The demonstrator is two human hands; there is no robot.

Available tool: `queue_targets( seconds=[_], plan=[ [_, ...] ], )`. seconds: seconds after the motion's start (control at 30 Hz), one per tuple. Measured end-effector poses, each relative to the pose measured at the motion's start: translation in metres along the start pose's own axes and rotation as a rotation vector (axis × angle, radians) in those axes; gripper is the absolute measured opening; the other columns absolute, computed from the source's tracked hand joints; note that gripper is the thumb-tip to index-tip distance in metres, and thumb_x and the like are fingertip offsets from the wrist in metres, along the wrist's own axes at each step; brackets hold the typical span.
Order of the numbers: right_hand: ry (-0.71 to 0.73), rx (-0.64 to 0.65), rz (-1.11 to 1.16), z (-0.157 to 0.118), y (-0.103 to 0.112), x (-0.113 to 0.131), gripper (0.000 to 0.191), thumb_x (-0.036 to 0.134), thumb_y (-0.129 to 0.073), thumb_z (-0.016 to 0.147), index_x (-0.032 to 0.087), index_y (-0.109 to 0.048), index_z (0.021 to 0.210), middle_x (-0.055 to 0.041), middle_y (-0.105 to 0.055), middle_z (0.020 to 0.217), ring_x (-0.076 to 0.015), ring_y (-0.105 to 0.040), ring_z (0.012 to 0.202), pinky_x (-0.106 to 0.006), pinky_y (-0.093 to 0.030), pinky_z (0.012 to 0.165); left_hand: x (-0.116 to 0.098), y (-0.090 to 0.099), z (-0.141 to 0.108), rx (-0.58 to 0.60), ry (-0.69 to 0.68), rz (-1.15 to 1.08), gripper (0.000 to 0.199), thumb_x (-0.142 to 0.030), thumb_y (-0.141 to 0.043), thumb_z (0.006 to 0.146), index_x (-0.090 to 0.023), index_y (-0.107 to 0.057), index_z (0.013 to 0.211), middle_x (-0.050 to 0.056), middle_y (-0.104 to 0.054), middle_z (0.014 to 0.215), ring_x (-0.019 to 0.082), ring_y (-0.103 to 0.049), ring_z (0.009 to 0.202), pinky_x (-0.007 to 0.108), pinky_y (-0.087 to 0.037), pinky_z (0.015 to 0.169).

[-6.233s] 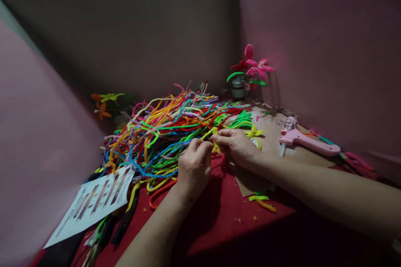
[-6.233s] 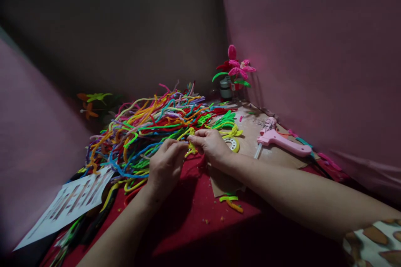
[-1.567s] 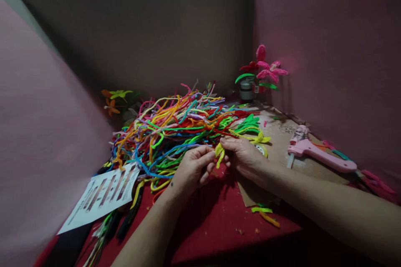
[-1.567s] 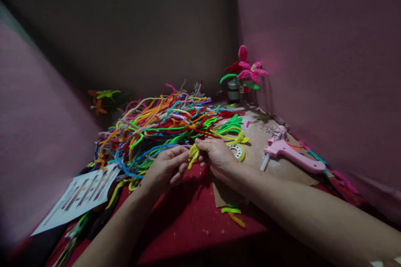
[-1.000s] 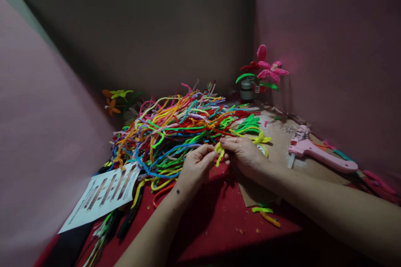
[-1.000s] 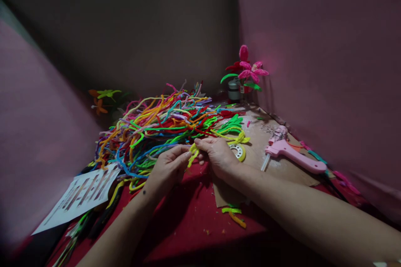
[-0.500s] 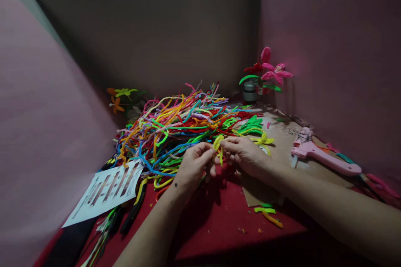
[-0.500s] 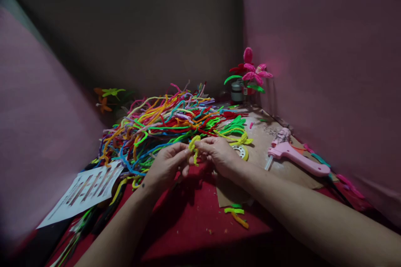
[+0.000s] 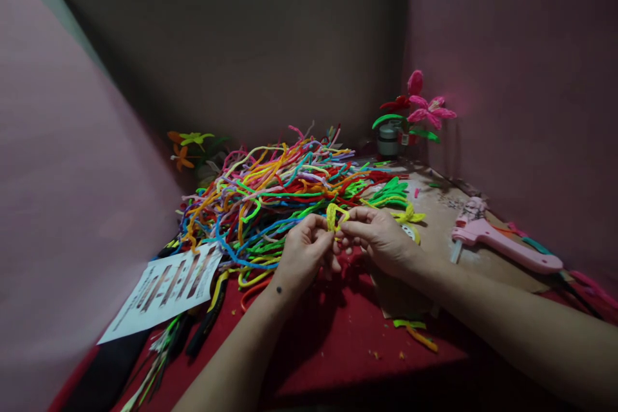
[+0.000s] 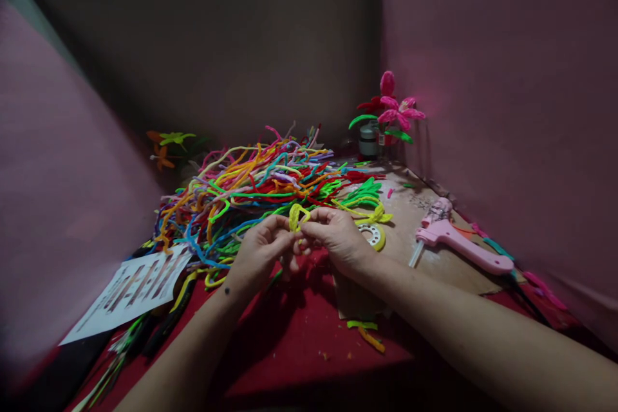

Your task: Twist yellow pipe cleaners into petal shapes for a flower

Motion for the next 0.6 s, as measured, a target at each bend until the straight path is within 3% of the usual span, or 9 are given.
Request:
queue_targets(
  seconds=[0.17,0.6],
  plan=[
    [0.172,-0.055,-0.152,0.000,0.005,0.005,0.010,0.024,-0.062,0.068,0.014,-0.058,0.065,0.0024,-0.054,0.057,-0.0087,-0.048,0.052,-0.023,-0.037,0.053,-0.001,-0.007,-0.005,-0.012,-0.004,0.050,0.013,-0.025,-0.052,0.075,-0.018,-0.041,0.078,-0.007,-0.054,0.050,0.011,-0.051,0.032,0.017,-0.036,0.028],
    [0.266,-0.073,-0.485,-0.007,0.000,0.016,0.009,0.019,-0.058,0.070,0.015,-0.061,0.064,0.0014,-0.055,0.062,-0.0106,-0.048,0.061,-0.023,-0.037,0.058,0.001,-0.010,-0.007,0.026,0.015,0.026,0.016,-0.026,-0.050,0.077,-0.019,-0.038,0.086,-0.006,-0.055,0.054,0.013,-0.055,0.035,0.018,-0.038,0.028]
  ],
)
Point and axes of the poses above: each hand's wrist, its own z-axis towards the middle knuckle, its own y-axis out of the back of the hand, x = y × z, the point moved 5 cm from there along z, towards the middle knuckle
